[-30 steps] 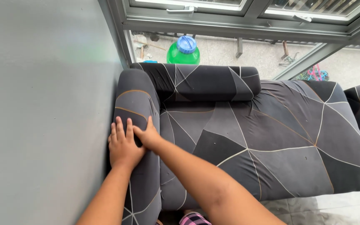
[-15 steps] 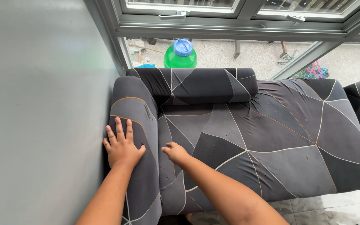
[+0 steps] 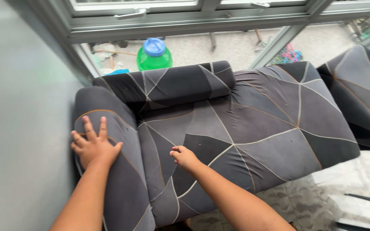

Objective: Fixing and smoothing a fabric cover on a sofa section.

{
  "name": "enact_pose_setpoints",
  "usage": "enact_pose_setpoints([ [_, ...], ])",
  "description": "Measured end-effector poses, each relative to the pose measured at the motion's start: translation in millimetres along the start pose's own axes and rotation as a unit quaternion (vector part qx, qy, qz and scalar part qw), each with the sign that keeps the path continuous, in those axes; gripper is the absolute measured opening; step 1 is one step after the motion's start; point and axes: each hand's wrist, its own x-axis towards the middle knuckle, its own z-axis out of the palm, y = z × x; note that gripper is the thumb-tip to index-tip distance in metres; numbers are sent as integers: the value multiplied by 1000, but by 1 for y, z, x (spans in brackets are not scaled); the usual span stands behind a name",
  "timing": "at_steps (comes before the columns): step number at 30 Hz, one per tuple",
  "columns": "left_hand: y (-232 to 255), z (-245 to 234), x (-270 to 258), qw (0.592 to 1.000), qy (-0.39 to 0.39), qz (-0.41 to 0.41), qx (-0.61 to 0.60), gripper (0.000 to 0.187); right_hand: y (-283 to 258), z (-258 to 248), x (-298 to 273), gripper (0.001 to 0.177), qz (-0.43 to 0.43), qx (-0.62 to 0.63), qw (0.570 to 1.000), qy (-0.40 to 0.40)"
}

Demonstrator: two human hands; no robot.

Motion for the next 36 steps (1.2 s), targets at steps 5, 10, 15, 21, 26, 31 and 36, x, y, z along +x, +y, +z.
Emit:
enact_pose_setpoints([
  [5,0,10,4,999,32,3,5,105,10,-39,5,49,-31,37,998,43],
  [10,-1,16,5,999,45,-7,21,102,40,-74,31,47,-76,80,992,63],
  [15,21,28,7,979,90,51,177,89,96,-106,65,50,-105,34,986,124],
  [21,107,56,-11,961,-3,223,160,91,178,-146,76,55,-114,-96,962,229],
  [26,156,40,4,972,-14,232,45,94,153,-168,85,64,-94,-204,940,255],
  [31,124,-30,57,975,80,202,53,96,68,-170,118,64,-215,-265,906,250],
  [36,23,-29,112,993,104,40,-37,111,-36,-90,102,63,-348,-218,906,106],
])
